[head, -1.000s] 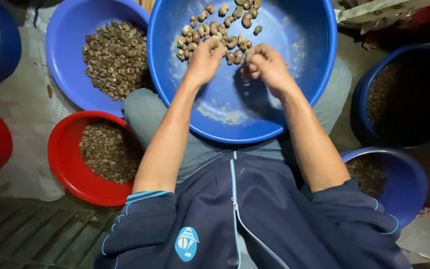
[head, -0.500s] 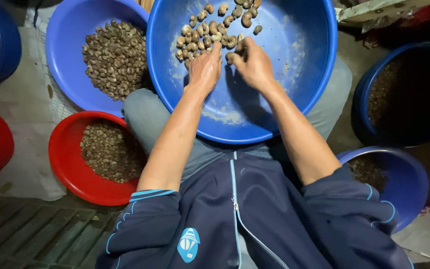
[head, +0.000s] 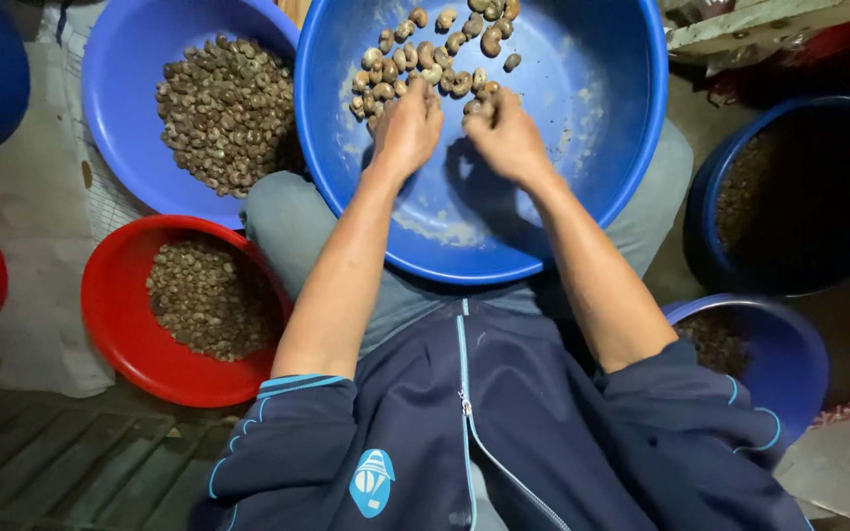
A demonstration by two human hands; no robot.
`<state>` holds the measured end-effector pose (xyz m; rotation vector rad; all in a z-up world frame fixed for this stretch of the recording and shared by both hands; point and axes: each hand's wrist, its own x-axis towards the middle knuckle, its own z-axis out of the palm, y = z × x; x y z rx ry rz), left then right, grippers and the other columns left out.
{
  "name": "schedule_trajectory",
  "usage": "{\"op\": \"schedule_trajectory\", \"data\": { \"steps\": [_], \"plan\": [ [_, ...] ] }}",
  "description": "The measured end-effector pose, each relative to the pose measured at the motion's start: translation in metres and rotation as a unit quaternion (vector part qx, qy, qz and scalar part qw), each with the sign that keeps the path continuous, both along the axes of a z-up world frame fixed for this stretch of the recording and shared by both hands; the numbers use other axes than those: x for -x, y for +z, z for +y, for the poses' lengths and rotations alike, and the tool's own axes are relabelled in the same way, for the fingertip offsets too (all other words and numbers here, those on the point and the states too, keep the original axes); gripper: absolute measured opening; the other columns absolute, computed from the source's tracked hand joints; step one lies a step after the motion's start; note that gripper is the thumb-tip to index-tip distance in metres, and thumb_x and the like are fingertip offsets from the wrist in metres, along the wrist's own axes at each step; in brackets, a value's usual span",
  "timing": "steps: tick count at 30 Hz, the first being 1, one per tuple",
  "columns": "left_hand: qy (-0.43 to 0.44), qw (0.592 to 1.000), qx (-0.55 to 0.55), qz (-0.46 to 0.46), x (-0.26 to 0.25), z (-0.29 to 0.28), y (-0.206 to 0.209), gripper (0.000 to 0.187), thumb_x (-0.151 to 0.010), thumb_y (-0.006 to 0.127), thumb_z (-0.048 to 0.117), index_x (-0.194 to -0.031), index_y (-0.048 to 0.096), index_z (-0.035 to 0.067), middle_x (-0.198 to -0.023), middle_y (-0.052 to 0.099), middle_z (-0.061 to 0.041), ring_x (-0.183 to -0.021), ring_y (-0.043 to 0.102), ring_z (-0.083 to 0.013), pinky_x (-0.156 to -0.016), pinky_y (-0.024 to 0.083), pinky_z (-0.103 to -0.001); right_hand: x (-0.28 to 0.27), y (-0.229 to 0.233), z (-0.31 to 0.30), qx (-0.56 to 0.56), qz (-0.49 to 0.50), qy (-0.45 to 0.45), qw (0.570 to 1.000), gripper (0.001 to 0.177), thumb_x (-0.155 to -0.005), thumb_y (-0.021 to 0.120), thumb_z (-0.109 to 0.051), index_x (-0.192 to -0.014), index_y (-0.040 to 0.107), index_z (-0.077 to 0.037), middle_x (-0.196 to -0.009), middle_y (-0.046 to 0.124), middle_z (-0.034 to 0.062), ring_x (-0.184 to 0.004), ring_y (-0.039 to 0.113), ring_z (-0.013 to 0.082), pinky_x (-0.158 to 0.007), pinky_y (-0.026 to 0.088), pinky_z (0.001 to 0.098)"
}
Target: Sorting nuts from a large basin into smaller containers by hand
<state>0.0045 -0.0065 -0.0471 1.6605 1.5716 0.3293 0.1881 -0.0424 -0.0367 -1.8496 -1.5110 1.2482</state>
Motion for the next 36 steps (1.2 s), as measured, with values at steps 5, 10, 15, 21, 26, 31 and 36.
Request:
{"op": "schedule_trajectory", "data": {
  "steps": [5, 10, 15, 21, 26, 31, 36],
  "plan": [
    [0.151, 0.943, 0.173, -0.24, 0.0, 0.009, 0.051, 0.025, -0.101, 0.053, 0.021, -0.12, 0.06, 0.006, -0.071, 0.058, 0.0, -0.049, 0.046, -0.0078, -0.04, 0.038, -0.023, -0.03, 0.039, 0.007, 0.096, 0.32, -0.156, 0.93, 0.022, -0.092, 0.058, -0.026, -0.108, 0.056, -0.012, -0.092, 0.058, 0.0031, -0.079, 0.056, 0.0141, -0.064, 0.05, 0.0291],
    [0.199, 0.869, 0.22, -0.395, 0.006, 0.007, 0.059, 0.021, -0.101, 0.048, 0.026, -0.101, 0.06, 0.009, -0.067, 0.059, -0.003, -0.049, 0.048, -0.012, -0.043, 0.037, -0.028, -0.028, 0.046, 0.01, 0.094, 0.326, -0.237, 0.91, 0.03, -0.092, 0.068, -0.041, -0.09, 0.06, -0.012, -0.079, 0.065, 0.004, -0.065, 0.064, 0.0128, -0.053, 0.055, 0.0276],
    [0.221, 0.826, 0.218, -0.471, 0.009, 0.008, 0.061, 0.026, -0.095, 0.053, 0.03, -0.077, 0.061, 0.013, -0.07, 0.067, -0.005, -0.052, 0.059, -0.0126, -0.042, 0.039, -0.026, -0.007, 0.0, 0.01, -0.046, -0.123, 0.039, 0.99, 0.027, -0.11, 0.057, -0.036, -0.107, 0.053, -0.01, -0.068, 0.06, 0.0035, -0.054, 0.058, 0.021, -0.057, 0.053, 0.0415],
    [0.223, 0.892, 0.17, -0.355, 0.006, 0.005, 0.062, 0.03, -0.094, 0.067, 0.034, -0.08, 0.061, 0.008, -0.068, 0.065, -0.004, -0.05, 0.057, -0.0092, -0.041, 0.042, -0.022, 0.027, -0.019, -0.007, -0.009, -0.127, 0.05, 0.991, 0.049, -0.107, 0.021, -0.047, -0.112, 0.054, -0.011, -0.095, 0.076, 0.0117, -0.08, 0.066, 0.0402, -0.075, 0.047, 0.0489],
    [0.207, 0.9, 0.16, -0.348, 0.006, 0.007, 0.048, 0.016, -0.095, 0.071, 0.022, -0.092, 0.064, 0.008, -0.068, 0.061, -0.001, -0.05, 0.054, -0.0079, -0.039, 0.038, -0.021, 0.022, -0.031, -0.007, -0.067, -0.17, 0.151, 0.972, 0.03, -0.098, 0.06, -0.019, -0.112, 0.038, -0.005, -0.083, 0.065, 0.0182, -0.065, 0.064, 0.042, -0.058, 0.05, 0.0535],
    [0.202, 0.9, 0.164, -0.349, 0.004, 0.004, 0.041, 0.007, -0.093, 0.07, 0.015, -0.097, 0.068, 0.009, -0.071, 0.063, -0.001, -0.053, 0.053, -0.0072, -0.04, 0.036, -0.02, -0.004, 0.025, 0.012, 0.122, 0.159, -0.079, 0.977, 0.025, -0.098, 0.057, -0.023, -0.113, 0.055, -0.004, -0.087, 0.057, 0.0025, -0.066, 0.057, 0.0107, -0.057, 0.051, 0.0226],
    [0.06, 0.969, 0.168, -0.173, -0.008, 0.002, 0.034, 0.005, -0.101, 0.066, 0.017, -0.104, 0.067, 0.013, -0.065, 0.053, 0.005, -0.048, 0.047, -0.0069, -0.039, 0.036, -0.021, -0.042, 0.067, 0.023, 0.142, 0.43, -0.225, 0.863, 0.036, -0.079, 0.069, -0.042, -0.096, 0.068, -0.011, -0.077, 0.066, 0.0039, -0.064, 0.068, 0.0152, -0.06, 0.058, 0.0331]
  ]
}}
